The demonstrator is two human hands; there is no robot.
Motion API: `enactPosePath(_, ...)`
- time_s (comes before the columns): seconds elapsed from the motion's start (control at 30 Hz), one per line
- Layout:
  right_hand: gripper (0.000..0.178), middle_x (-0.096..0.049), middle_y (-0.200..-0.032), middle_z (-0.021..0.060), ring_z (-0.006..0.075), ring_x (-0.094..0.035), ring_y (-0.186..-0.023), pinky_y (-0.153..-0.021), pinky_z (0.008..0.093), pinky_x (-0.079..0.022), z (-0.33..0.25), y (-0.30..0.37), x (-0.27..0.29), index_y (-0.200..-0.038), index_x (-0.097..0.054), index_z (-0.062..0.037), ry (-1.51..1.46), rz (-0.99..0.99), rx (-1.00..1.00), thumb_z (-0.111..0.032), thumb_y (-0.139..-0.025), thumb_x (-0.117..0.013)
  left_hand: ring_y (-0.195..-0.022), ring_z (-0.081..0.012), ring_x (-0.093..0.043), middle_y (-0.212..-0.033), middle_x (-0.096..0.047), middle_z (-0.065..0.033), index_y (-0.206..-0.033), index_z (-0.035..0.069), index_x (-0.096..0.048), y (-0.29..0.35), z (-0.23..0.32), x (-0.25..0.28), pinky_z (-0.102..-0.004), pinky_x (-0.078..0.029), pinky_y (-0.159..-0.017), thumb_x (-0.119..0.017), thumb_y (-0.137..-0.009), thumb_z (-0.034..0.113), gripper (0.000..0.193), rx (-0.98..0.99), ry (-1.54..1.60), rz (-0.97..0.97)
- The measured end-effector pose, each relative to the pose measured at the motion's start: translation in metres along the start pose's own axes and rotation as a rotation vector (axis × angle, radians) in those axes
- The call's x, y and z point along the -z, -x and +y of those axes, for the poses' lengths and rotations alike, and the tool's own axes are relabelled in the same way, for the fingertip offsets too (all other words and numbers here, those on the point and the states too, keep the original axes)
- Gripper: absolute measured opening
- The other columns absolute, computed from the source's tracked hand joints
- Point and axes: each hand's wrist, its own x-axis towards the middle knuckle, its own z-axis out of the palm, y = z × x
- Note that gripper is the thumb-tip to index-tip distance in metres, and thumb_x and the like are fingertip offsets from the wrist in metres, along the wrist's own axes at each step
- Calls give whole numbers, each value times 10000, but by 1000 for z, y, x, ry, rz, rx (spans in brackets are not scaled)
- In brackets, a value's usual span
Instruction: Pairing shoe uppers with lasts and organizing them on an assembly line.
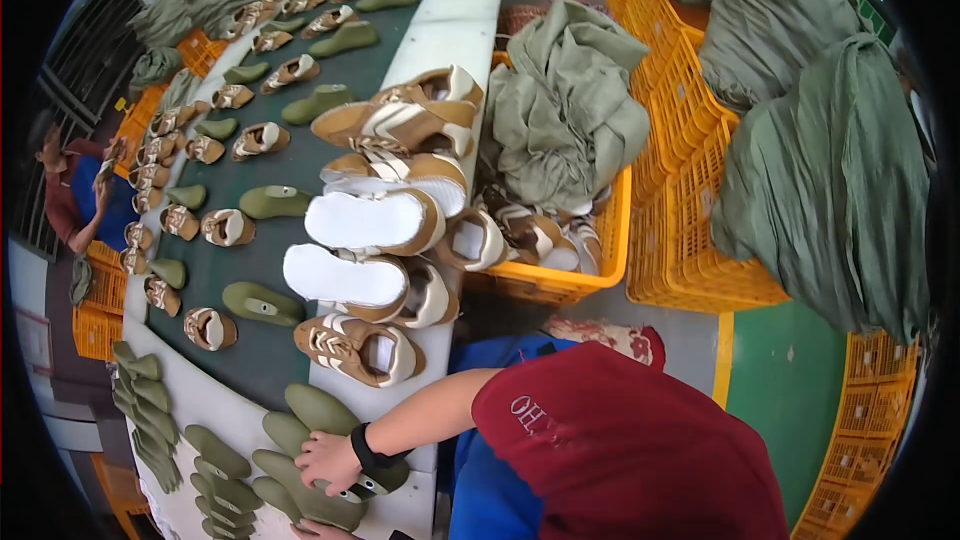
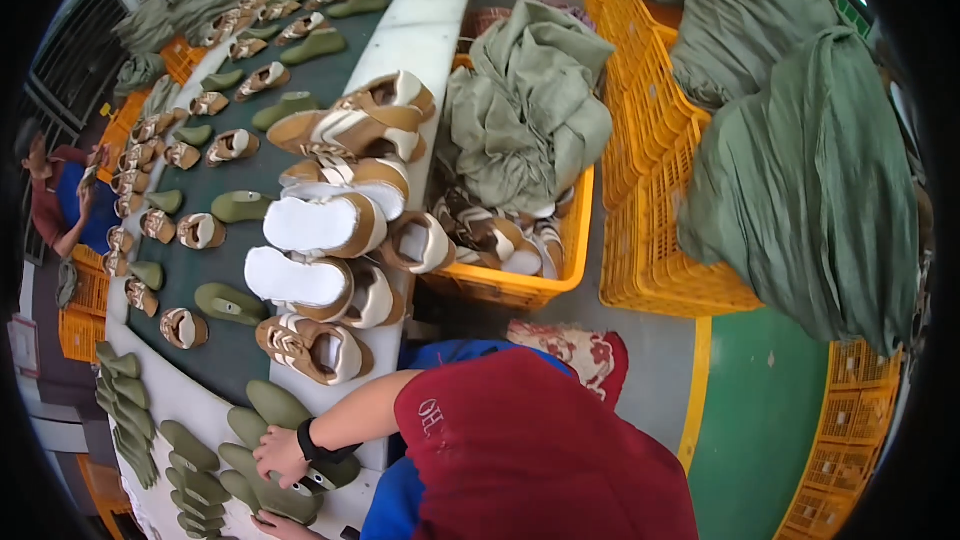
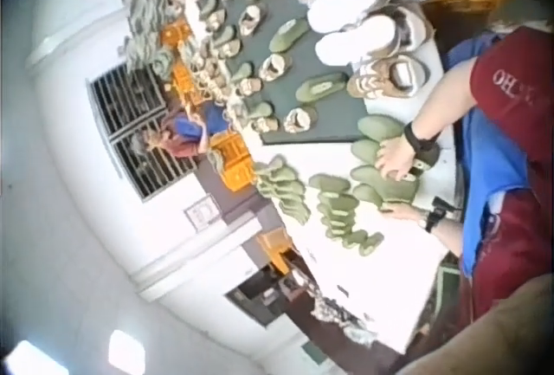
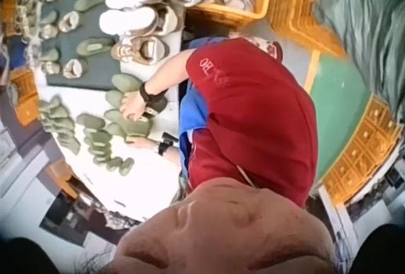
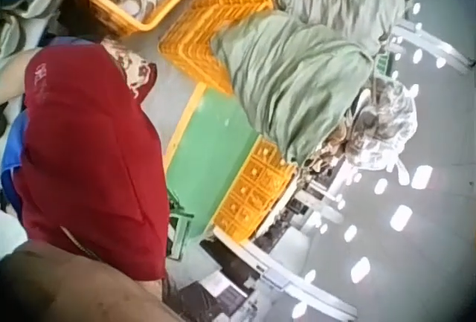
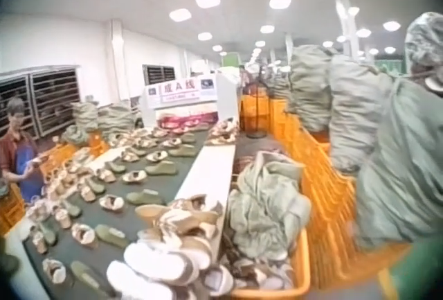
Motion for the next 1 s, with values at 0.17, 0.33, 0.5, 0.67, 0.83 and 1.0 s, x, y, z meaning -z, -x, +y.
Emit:
enactPosePath(0.17,330,-539,-1031,29,262,-482,-1004,-840,404,-333,11,7,-8,-947,-633,-259,14,31,-39,-398,-648,-634,-890,-355,-566,-1006,-590,-246,-1076,-71,-546,6,15,0,-384,-457,-808,-466,-920,246,363,45,17,-58)
enactPosePath(0.33,329,-526,-1080,49,269,-471,-1035,-863,416,-328,3,4,-9,-974,-621,-248,23,-8,-55,-380,-672,-622,-877,-352,-570,-998,-591,-246,-1075,-63,-549,0,-2,6,-372,-466,-797,-474,-917,234,344,-79,-207,-91)
enactPosePath(0.5,316,-506,-1097,60,268,-449,-1054,-881,416,-315,1,1,-6,-971,-614,-231,5,-22,-47,-360,-682,-624,-848,-346,-571,-968,-597,-239,-1061,-63,-552,1,-7,-5,-367,-467,-780,-485,-914,212,319,-44,-13,3)
enactPosePath(0.67,304,-492,-1078,62,266,-436,-1043,-881,409,-306,-3,2,-2,-960,-609,-222,-10,-38,-53,-345,-684,-633,-819,-346,-566,-946,-600,-227,-1036,-63,-556,0,-9,-3,-374,-464,-761,-489,-910,196,296,-56,53,5)
enactPosePath(0.83,310,-494,-1066,64,268,-440,-1028,-868,407,-312,-1,3,-7,-951,-608,-220,-16,-24,-40,-344,-669,-640,-751,-346,-565,-875,-609,-223,-975,-52,-580,5,1,3,-381,-469,-698,-479,-908,193,274,-131,-91,25)
enactPosePath(1.0,318,-495,-1071,64,263,-440,-1037,-863,412,-318,0,3,-7,-958,-600,-214,-21,-18,-24,-350,-673,-637,-745,-340,-569,-867,-615,-215,-988,-45,-582,5,13,8,-380,-471,-697,-470,-911,211,290,-111,-130,54)
